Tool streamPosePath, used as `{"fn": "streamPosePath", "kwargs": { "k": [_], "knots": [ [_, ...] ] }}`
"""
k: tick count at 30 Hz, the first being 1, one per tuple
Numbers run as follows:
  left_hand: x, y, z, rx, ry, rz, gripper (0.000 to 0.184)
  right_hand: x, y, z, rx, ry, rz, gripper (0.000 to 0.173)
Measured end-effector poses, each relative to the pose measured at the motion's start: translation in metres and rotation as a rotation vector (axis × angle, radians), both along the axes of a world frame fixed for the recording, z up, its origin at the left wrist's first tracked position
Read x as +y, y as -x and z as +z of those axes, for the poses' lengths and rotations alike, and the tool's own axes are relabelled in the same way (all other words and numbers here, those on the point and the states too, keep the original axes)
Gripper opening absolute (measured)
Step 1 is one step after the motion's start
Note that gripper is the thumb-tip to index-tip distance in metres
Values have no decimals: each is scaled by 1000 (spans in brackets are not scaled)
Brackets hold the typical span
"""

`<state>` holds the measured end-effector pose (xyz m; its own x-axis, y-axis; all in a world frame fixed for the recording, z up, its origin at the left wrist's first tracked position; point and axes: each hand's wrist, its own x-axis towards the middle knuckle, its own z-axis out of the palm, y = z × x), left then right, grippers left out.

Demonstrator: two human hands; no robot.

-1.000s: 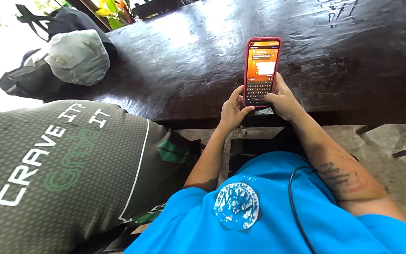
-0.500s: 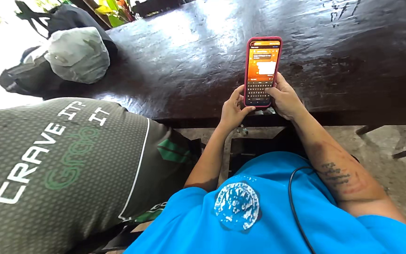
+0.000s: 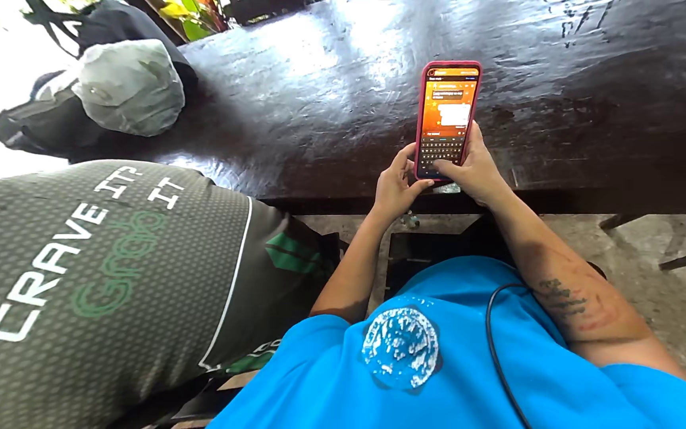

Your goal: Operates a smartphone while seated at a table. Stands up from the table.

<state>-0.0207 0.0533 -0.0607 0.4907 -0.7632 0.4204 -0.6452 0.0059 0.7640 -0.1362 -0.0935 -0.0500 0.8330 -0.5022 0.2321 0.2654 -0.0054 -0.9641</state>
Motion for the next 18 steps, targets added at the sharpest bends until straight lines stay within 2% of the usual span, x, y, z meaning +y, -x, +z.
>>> {"fn": "streamPosePath", "kwargs": {
  "k": [3,5,11,15,18],
  "knots": [
    [0,1,-1,-28,32,-11,71,10,-6,3,175,136,-192,112],
    [1,0,-1,-32,34,-19,71,12,-7,5,222,163,-225,114],
    [0,-2,-1,-7,25,-20,71,-2,-1,0,22,5,34,107],
    [1,-1,0,-27,7,-3,71,-3,-2,-1,39,58,39,107],
    [1,-2,1,-16,-3,3,72,-6,-1,-2,-12,5,76,102]
  ]
}}
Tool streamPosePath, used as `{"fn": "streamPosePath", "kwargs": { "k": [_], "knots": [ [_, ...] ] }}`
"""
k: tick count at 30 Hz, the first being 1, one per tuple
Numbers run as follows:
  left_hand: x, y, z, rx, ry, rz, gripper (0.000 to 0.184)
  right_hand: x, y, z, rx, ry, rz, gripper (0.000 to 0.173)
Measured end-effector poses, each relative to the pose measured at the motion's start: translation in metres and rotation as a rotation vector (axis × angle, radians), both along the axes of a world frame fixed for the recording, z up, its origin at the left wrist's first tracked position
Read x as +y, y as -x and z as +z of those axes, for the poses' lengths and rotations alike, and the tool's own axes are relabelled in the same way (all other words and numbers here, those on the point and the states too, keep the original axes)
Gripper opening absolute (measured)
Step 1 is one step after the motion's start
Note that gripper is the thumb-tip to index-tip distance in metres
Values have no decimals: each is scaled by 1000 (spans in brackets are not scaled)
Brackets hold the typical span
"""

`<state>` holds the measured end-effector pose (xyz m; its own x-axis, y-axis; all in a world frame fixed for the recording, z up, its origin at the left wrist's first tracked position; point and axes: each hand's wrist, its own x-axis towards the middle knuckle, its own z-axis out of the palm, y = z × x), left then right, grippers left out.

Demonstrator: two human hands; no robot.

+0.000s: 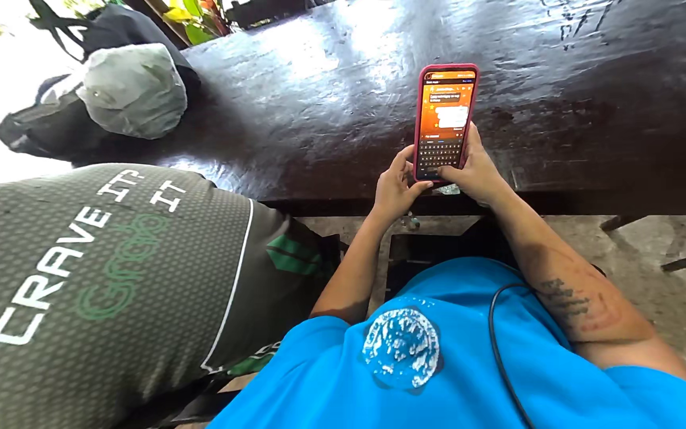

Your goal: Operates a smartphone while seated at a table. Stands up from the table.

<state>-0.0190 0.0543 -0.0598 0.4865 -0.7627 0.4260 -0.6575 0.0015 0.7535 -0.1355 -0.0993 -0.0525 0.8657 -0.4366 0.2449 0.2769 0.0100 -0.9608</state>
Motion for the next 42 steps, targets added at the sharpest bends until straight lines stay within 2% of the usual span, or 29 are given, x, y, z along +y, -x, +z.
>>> {"fn": "streamPosePath", "kwargs": {
  "k": [3,7,14,42],
  "knots": [
    [-1,0,1,21,-21,13,73,-6,2,-1,-72,-125,92,93],
    [0,-1,4,88,-42,-4,73,-10,4,0,-93,-185,147,89],
    [1,0,6,167,-35,-25,74,-11,4,0,-118,-179,160,84],
    [2,-1,4,172,-9,-50,75,-10,7,1,-119,-213,164,74]
  ]
}}
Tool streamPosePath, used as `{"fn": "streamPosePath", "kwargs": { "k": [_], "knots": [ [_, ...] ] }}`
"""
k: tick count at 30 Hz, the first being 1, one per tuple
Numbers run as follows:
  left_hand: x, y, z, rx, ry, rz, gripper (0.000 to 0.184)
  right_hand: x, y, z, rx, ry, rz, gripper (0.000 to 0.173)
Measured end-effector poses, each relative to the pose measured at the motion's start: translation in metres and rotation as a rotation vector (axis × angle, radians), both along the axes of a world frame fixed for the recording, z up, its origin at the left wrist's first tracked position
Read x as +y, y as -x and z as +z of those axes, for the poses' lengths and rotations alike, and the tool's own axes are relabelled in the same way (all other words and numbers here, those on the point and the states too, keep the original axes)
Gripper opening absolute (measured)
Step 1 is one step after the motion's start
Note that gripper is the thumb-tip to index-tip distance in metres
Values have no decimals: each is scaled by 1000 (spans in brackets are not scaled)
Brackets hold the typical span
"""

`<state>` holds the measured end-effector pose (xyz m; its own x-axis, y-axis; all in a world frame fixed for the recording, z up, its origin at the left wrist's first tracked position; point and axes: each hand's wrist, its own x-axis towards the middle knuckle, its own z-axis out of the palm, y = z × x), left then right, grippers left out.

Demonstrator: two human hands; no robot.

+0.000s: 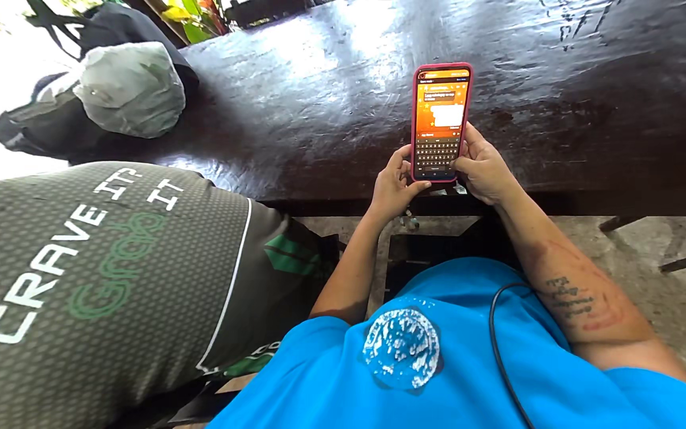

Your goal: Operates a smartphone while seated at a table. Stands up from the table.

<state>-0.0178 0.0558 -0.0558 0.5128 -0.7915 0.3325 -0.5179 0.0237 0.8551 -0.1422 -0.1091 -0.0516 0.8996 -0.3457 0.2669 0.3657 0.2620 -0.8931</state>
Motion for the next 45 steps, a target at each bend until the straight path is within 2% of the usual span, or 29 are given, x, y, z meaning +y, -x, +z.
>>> {"fn": "streamPosePath", "kwargs": {
  "k": [35,45],
  "knots": [
    [-2,1,-1,-43,-8,18,73,1,-2,-1,-14,3,-24,78],
    [-1,1,-4,-157,14,38,72,15,-7,2,132,157,-229,69]
  ]
}}
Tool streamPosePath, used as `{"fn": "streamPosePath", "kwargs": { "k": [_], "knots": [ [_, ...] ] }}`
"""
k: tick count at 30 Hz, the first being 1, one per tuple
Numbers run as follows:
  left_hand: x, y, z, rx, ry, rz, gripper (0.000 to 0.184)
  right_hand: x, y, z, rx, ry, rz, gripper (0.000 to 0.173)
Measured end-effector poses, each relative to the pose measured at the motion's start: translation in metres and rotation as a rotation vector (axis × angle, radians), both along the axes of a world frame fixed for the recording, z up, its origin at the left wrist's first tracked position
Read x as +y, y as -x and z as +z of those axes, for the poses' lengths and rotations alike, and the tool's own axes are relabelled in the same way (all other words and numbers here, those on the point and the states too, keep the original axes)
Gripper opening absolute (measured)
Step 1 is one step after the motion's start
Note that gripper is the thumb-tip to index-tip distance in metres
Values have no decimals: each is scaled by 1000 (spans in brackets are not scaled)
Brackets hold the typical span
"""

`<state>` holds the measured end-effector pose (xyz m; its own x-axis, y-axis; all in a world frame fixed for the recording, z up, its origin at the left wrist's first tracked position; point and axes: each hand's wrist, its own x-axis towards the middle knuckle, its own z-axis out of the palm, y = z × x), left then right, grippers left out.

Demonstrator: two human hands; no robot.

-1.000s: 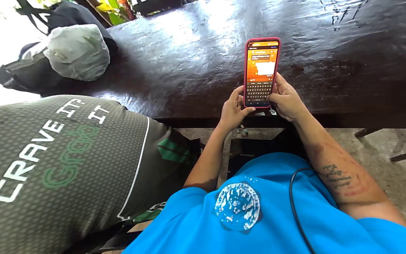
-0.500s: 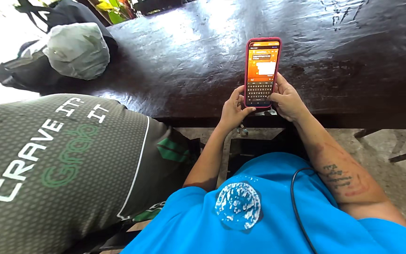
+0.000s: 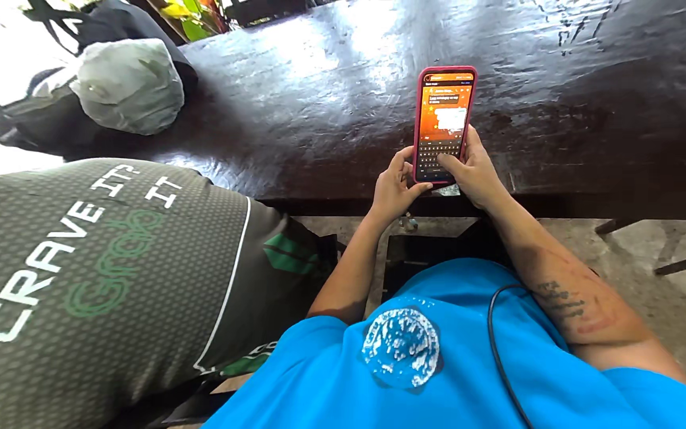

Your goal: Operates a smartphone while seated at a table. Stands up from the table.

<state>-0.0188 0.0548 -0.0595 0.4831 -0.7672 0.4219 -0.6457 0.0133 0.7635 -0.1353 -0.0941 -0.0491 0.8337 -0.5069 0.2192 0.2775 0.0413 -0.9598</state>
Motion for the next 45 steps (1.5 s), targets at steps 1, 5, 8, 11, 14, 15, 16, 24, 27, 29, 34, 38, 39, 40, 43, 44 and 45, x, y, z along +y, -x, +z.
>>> {"fn": "streamPosePath", "kwargs": {
  "k": [1,5,8,11,14,15,16,24,27,29,34,38,39,40,43,44,45],
  "knots": [
    [0,0,0,2,3,-2,72,0,-1,0,-2,-1,-6,69],
    [0,1,0,13,8,-6,72,2,-3,0,9,2,-47,68],
    [0,1,0,3,14,-9,72,6,-6,0,70,47,-117,72],
    [0,0,-1,1,21,-12,72,7,-7,-1,77,55,-133,74],
    [-1,0,-2,3,32,-17,72,8,-6,0,76,66,-122,85],
    [-1,0,-2,4,38,-19,71,8,-6,0,98,96,-139,93],
    [-1,1,-2,5,45,-23,71,10,-6,1,130,137,-165,101],
    [0,-1,-1,33,12,-14,72,-2,0,-2,2,26,45,92],
    [0,-1,2,65,-22,-9,73,-13,4,-5,-102,-72,203,87],
    [1,-1,3,118,-28,-15,74,-15,5,-4,-122,-82,241,86],
    [2,-3,5,154,-46,-18,75,-16,5,-5,-129,-86,258,84],
    [2,-2,4,153,-40,-18,75,-14,5,-3,-105,-75,217,80],
    [2,-2,5,156,-39,-22,75,-13,5,-3,-96,-65,204,79],
    [2,-2,5,157,-38,-24,74,-13,4,-3,-94,-62,197,79],
    [2,0,6,155,-33,-29,74,-12,4,-3,-101,-85,183,70],
    [2,-1,6,154,-33,-33,74,-12,4,-2,-98,-98,174,63],
    [2,-1,6,149,-34,-32,74,-11,3,-2,-97,-112,159,57]
  ]
}}
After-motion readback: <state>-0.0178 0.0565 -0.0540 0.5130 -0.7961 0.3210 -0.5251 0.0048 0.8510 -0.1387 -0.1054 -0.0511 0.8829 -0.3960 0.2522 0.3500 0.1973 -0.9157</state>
